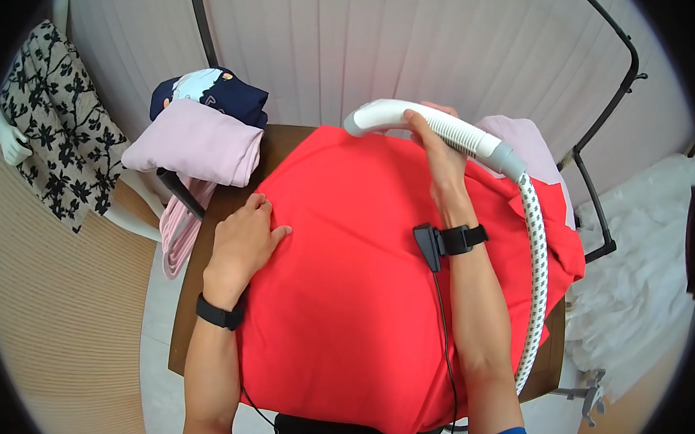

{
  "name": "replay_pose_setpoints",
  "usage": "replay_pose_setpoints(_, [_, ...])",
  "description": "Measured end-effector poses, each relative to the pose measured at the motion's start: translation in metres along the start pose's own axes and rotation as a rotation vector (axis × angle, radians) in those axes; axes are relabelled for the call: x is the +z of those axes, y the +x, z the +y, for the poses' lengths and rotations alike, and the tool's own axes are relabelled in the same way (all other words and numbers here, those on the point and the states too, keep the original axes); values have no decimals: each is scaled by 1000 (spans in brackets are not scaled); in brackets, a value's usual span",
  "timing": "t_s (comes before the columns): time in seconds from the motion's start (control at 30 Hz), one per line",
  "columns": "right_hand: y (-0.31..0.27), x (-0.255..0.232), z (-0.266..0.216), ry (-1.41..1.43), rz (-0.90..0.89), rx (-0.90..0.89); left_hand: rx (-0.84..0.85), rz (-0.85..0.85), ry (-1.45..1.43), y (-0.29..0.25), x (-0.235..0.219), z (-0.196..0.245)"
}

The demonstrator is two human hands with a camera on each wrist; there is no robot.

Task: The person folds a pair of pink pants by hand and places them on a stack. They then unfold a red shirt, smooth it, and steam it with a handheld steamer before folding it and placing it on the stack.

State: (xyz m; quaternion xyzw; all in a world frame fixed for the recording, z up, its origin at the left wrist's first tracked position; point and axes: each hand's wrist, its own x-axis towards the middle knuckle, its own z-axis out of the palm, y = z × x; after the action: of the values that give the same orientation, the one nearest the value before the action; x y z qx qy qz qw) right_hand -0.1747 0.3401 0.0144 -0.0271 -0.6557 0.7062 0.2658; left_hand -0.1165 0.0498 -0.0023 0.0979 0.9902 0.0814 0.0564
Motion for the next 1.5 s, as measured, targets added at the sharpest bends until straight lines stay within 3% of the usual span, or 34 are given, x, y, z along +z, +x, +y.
replay_pose_setpoints(0.2, [-19, 16, 13, -94, -128, -59, 84, 37, 45, -4, 5, -3])
replay_pose_setpoints(0.27, [-27, 19, 8, -144, -207, -90, 45, -27, 17, -2, 0, -1])
replay_pose_setpoints(0.37, [-44, 22, -5, -216, -304, -140, 70, 7, 1, 1, 7, -8])
replay_pose_setpoints(0.57, [-85, 25, -18, -134, -426, -67, 65, -46, -24, 1, 2, -9])
replay_pose_setpoints(0.67, [-96, 30, -19, -72, -470, 66, 74, -50, -54, 2, 3, -12])
replay_pose_setpoints(0.8, [-98, 30, -9, -94, -518, -12, 57, -91, -83, 3, -2, -10])
replay_pose_setpoints(0.97, [-77, -1, -2, -134, -426, 57, 63, -60, -77, 3, 0, -14])
replay_pose_setpoints(1.27, [-26, -100, 3, -202, 74, 120, 80, -31, -61, 3, 1, -16])
replay_pose_setpoints(1.43, [-25, -98, 3, -151, 70, 172, 65, -91, -67, 4, -1, -18])
replay_pose_setpoints(1.5, [-28, -90, -2, -121, 53, 92, 81, -81, -66, 6, -2, -17])
